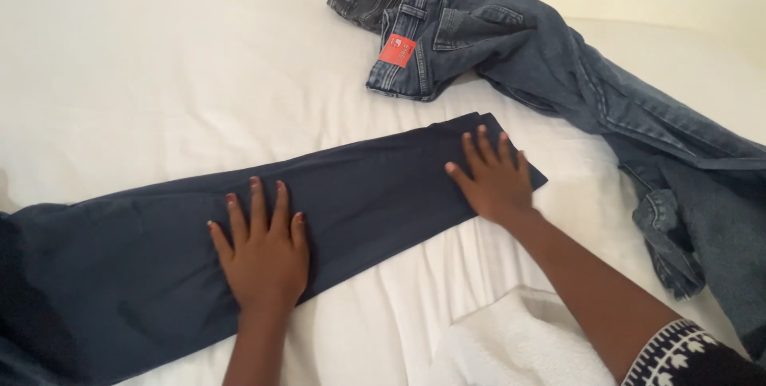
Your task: The person folds a pair of dark blue trousers on a white bed. They align the legs, fold the garment in half lengthwise, smooth the fabric, and then fold it into a compact rectangle.
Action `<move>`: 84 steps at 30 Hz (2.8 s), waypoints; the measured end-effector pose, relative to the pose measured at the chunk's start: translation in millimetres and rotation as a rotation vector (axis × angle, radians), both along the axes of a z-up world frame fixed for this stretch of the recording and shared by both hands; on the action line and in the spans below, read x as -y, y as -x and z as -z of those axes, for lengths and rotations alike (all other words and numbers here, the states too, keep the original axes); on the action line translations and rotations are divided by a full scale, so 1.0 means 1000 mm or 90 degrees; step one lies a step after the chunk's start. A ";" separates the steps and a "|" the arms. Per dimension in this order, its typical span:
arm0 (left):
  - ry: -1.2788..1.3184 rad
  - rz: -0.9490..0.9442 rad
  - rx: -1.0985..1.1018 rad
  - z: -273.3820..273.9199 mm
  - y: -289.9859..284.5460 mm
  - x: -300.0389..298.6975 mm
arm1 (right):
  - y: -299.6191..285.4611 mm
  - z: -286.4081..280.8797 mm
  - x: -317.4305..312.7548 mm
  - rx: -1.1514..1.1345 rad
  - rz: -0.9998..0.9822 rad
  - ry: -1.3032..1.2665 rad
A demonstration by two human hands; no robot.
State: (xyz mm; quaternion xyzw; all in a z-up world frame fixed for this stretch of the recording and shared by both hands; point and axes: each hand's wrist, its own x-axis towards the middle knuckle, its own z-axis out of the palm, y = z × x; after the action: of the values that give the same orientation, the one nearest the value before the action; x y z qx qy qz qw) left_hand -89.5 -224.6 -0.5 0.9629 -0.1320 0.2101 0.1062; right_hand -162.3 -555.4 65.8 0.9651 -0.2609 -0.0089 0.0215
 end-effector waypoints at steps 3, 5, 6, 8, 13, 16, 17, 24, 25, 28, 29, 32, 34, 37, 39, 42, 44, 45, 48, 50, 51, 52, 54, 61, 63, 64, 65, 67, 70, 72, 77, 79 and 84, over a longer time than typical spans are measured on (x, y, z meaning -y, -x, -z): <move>0.003 0.002 -0.005 -0.002 0.005 -0.007 | -0.002 0.007 0.004 0.016 0.065 0.011; -0.008 0.004 -0.002 -0.006 0.007 -0.007 | -0.005 0.029 0.002 0.042 0.058 0.027; -0.017 0.006 0.004 -0.007 0.009 -0.007 | -0.007 0.040 0.001 0.070 0.051 0.044; -0.004 0.009 0.001 -0.006 0.009 -0.007 | -0.011 0.034 -0.042 0.057 -0.012 0.035; 0.030 0.011 -0.008 -0.009 0.009 -0.006 | -0.017 0.008 -0.153 0.012 -0.158 -0.070; 0.029 0.018 0.001 -0.006 0.008 -0.008 | -0.007 0.001 -0.198 -0.009 -0.194 -0.108; 0.028 0.018 0.002 -0.006 0.008 -0.008 | -0.005 0.005 -0.205 0.004 -0.197 -0.111; 0.037 0.024 0.027 -0.004 0.010 -0.009 | -0.002 0.016 -0.218 0.083 -0.180 -0.096; 0.038 0.026 0.026 -0.002 0.010 -0.009 | -0.001 0.017 -0.217 0.082 -0.178 -0.095; 0.051 0.029 0.027 -0.002 0.008 -0.009 | -0.001 0.020 -0.216 0.107 -0.181 -0.086; 0.042 0.024 0.023 -0.002 0.008 -0.009 | 0.000 0.022 -0.217 0.123 -0.187 -0.076; 0.042 0.023 0.018 -0.003 0.009 -0.009 | 0.002 0.025 -0.218 0.154 -0.194 -0.055; 0.051 0.027 0.017 -0.003 0.009 -0.009 | 0.002 0.024 -0.221 0.170 -0.196 -0.044; 0.035 0.023 0.032 -0.002 0.010 -0.010 | 0.004 0.020 -0.234 0.171 -0.160 -0.040; 0.063 0.035 0.035 -0.003 0.011 -0.010 | 0.006 0.015 -0.249 0.188 -0.093 -0.051; 0.073 0.047 0.036 0.001 0.007 -0.013 | 0.014 0.035 -0.266 0.270 -0.075 -0.053; 0.072 0.065 0.041 0.006 0.005 -0.016 | 0.016 0.034 -0.267 0.299 -0.092 -0.047; 0.073 0.084 0.046 0.009 0.002 -0.019 | 0.016 0.034 -0.268 0.328 -0.109 -0.039; 0.081 0.126 0.023 0.001 0.010 -0.033 | 0.022 0.023 -0.270 0.322 -0.135 -0.050; 0.037 0.101 0.030 -0.005 0.018 -0.044 | 0.021 0.021 -0.273 0.305 -0.139 -0.046; -0.004 0.076 0.039 -0.009 0.021 -0.048 | 0.019 0.019 -0.273 0.289 -0.143 -0.037; -0.003 0.076 0.040 -0.007 0.021 -0.053 | 0.013 0.021 -0.274 0.290 -0.144 -0.036; -0.014 0.080 0.057 -0.001 0.022 -0.062 | 0.003 0.026 -0.276 0.248 -0.169 -0.014; -0.041 0.087 -0.006 -0.001 0.023 -0.105 | 0.001 0.039 -0.274 0.274 -0.336 -0.062; -0.103 -0.023 0.031 0.008 0.011 -0.139 | 0.002 0.034 -0.271 0.288 -0.322 -0.090; -0.101 -0.028 0.035 0.010 0.014 -0.152 | -0.001 0.034 -0.270 0.291 -0.328 -0.089; -0.048 -0.039 0.043 0.013 0.016 -0.165 | -0.003 0.035 -0.269 0.295 -0.300 -0.094; -0.008 -0.049 0.056 0.014 0.019 -0.185 | -0.011 0.040 -0.270 0.303 -0.270 -0.112; 0.031 -0.064 0.077 0.017 0.023 -0.187 | -0.022 0.043 -0.277 0.294 -0.193 -0.103; 0.019 -0.088 0.094 0.016 0.026 -0.181 | -0.022 0.021 -0.292 0.210 -0.137 -0.079; 0.002 -0.111 0.092 0.015 0.023 -0.179 | -0.018 0.035 -0.347 0.219 -0.324 -0.081; -0.001 -0.119 0.094 0.014 0.018 -0.181 | -0.016 0.039 -0.361 0.249 -0.417 -0.090; -0.050 -0.028 0.052 0.005 0.020 -0.206 | -0.016 0.040 -0.369 0.252 -0.480 -0.153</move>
State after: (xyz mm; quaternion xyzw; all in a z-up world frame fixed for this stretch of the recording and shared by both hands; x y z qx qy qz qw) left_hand -109.0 -18.5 -5.2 0.9595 -0.1233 0.2465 0.0585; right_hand -145.9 -186.4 25.3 0.9716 0.1133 0.1539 -0.1396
